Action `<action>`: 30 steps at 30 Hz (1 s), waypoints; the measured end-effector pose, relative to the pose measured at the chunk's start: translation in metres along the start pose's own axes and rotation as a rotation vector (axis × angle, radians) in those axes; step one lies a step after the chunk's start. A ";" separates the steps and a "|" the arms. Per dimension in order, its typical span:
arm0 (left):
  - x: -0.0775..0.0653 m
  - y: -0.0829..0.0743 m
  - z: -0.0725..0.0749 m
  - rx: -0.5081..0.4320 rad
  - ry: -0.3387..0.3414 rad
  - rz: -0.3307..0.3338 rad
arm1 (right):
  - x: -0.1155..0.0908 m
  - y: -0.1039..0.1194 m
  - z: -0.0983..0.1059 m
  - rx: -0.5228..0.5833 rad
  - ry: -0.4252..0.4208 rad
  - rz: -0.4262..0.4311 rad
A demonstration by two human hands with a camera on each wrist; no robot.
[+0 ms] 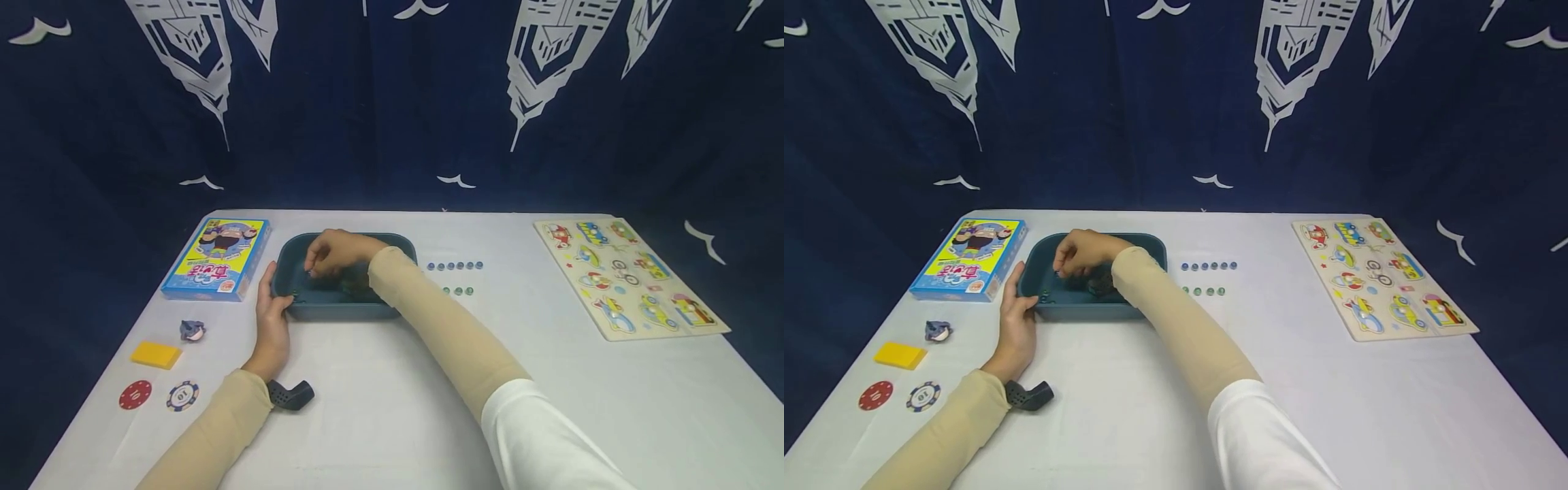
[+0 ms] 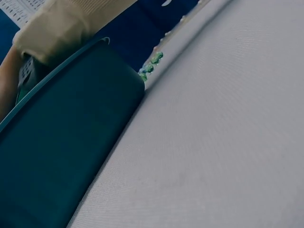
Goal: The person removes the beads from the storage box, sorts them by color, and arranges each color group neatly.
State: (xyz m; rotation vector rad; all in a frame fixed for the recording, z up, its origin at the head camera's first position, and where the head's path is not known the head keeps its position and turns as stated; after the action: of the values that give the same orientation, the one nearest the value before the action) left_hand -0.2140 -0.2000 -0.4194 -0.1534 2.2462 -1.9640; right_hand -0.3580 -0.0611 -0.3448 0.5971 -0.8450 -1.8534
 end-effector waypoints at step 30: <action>-0.005 -0.001 -0.005 0.023 -0.015 0.026 | -0.210 -0.068 0.041 0.239 -0.665 0.009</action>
State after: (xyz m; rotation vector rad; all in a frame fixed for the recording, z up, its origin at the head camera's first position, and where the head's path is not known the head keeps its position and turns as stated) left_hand -0.2098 -0.1945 -0.4181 -0.1349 2.2035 -1.9680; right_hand -0.3409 0.1622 -0.3634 0.0987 -1.5124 -1.9781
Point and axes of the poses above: each hand's wrist, its own x-axis towards the middle knuckle, its own z-axis out of the back of the hand, y = z × x, the point moved 1 cm from there along x, towards the middle knuckle, and after that the axes turned 10 degrees about z, right-handed, at the moved point
